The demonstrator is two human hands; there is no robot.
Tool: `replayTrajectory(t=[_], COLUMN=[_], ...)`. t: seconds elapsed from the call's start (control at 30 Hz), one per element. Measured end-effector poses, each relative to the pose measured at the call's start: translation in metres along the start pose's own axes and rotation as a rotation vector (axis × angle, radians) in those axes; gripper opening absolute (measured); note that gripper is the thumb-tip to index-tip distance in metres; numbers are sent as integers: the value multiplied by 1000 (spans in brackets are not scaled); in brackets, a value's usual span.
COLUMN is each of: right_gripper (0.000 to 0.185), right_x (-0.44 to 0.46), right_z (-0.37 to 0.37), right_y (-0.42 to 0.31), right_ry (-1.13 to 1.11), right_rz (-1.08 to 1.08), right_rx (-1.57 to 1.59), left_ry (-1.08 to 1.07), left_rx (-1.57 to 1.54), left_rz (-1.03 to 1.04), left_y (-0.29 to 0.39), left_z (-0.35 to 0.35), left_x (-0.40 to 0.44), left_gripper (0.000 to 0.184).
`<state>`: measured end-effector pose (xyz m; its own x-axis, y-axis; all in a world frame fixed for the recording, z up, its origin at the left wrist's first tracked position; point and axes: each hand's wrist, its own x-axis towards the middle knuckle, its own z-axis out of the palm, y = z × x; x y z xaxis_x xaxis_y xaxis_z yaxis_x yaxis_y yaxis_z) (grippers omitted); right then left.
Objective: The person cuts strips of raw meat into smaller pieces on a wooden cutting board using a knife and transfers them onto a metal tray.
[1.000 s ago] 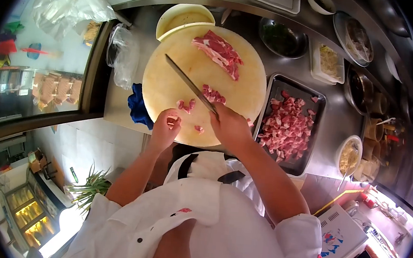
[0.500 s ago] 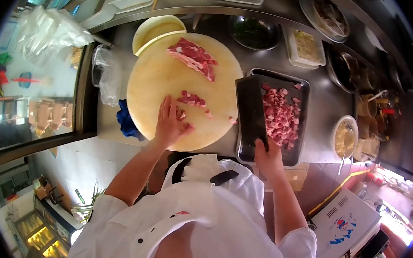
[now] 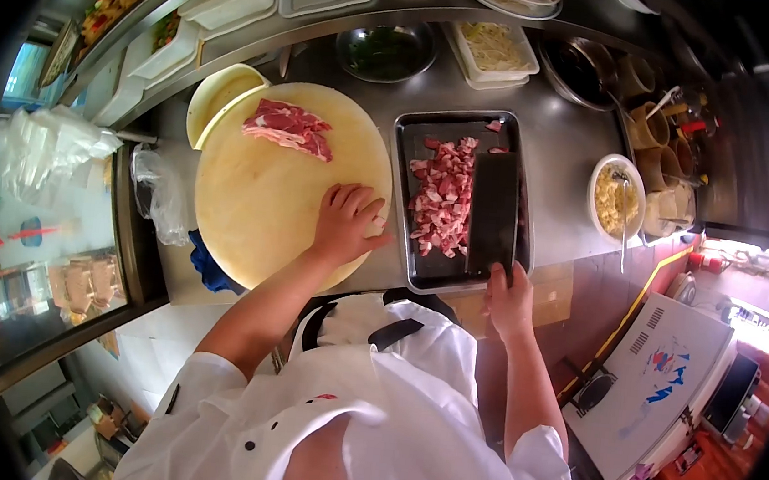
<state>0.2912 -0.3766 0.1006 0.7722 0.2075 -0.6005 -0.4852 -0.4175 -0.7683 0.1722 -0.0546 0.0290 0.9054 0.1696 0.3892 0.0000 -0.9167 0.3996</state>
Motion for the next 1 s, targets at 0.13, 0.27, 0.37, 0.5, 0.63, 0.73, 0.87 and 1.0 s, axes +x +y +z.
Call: replayTrajectory(t=[0.13, 0.27, 0.37, 0.5, 0.63, 0.73, 0.87, 1.0], right_gripper=[15, 17, 19, 20, 19, 19, 18, 18], right_x=[2, -5, -4, -2, 15, 21, 18, 5], right_z=[-25, -40, -38, -27, -32, -44, -65, -82], right_y=[7, 7, 17, 14, 13, 4, 6, 19], right_ry=[88, 117, 86, 81, 97, 164, 277, 354], right_rz=[-39, -12, -18, -21, -113, -101, -115, -69], right_rx=[39, 60, 52, 0, 23, 139, 213, 284], left_ry=[47, 98, 74, 20, 83, 82, 104, -282], left_rx=[27, 10, 55, 83, 44, -479, -1340, -1441], left_rz=[17, -89, -157, -97, -331, -965, -1212, -1206], left_y=[-22, -50, -68, -74, -79, -53, -55, 9], left_z=[23, 8, -17, -24, -13, -25, 22, -5], left_x=[-9, -34, -62, -57, -35, 16, 55, 140], left_gripper=[25, 18, 19, 21, 15, 19, 44, 58])
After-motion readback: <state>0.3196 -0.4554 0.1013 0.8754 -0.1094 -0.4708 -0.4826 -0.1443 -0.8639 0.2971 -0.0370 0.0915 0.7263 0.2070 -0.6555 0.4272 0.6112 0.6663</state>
